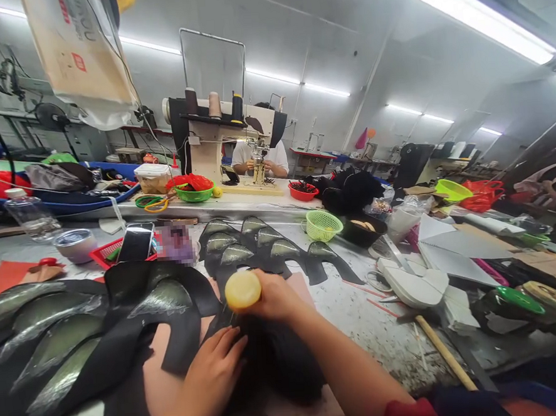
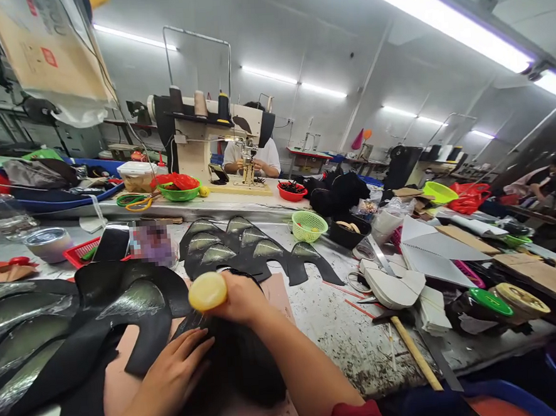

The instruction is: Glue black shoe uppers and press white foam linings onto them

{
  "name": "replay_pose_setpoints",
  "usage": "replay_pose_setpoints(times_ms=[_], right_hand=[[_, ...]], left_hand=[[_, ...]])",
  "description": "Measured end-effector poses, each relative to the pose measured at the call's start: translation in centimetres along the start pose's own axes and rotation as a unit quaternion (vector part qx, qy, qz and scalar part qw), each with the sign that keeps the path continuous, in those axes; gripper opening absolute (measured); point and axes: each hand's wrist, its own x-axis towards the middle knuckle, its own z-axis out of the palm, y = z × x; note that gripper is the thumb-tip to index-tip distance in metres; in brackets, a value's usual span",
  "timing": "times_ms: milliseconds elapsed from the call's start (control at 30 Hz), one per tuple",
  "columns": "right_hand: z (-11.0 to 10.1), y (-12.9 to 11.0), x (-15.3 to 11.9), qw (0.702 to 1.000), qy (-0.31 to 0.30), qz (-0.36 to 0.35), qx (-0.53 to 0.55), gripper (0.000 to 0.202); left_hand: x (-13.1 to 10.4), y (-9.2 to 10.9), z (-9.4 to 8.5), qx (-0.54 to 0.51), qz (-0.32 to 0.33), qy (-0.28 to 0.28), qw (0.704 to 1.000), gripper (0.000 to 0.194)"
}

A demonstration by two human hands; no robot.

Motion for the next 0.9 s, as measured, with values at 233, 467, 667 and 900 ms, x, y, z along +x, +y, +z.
replay_pose_setpoints(times_ms=[233, 467, 667, 900], right_hand=[[-0.9, 0.8, -1.7, 0.999, 0.035, -0.001, 0.029, 0.043], [-1.6, 2.9, -2.2, 0.989, 0.136, 0.052, 0.01, 0.047], [-2.4, 3.8, -2.3, 0.992, 0.118, 0.048, 0.012, 0.046], [-3.9, 4.4, -3.4, 0.998, 0.054, -0.02, 0.01, 0.038]], left_hand=[[0.5, -0.1, -0.9, -0.071, -0.041, -0.026, 0.996, 0.021], [2.0, 0.0, -1.6, -0.107, -0.088, -0.07, 0.988, 0.018], [3.5, -0.1, -1.4, -0.088, -0.137, -0.092, 0.982, 0.015], [3.3, -0.7, -0.5, -0.119, -0.151, -0.068, 0.979, 0.011]])
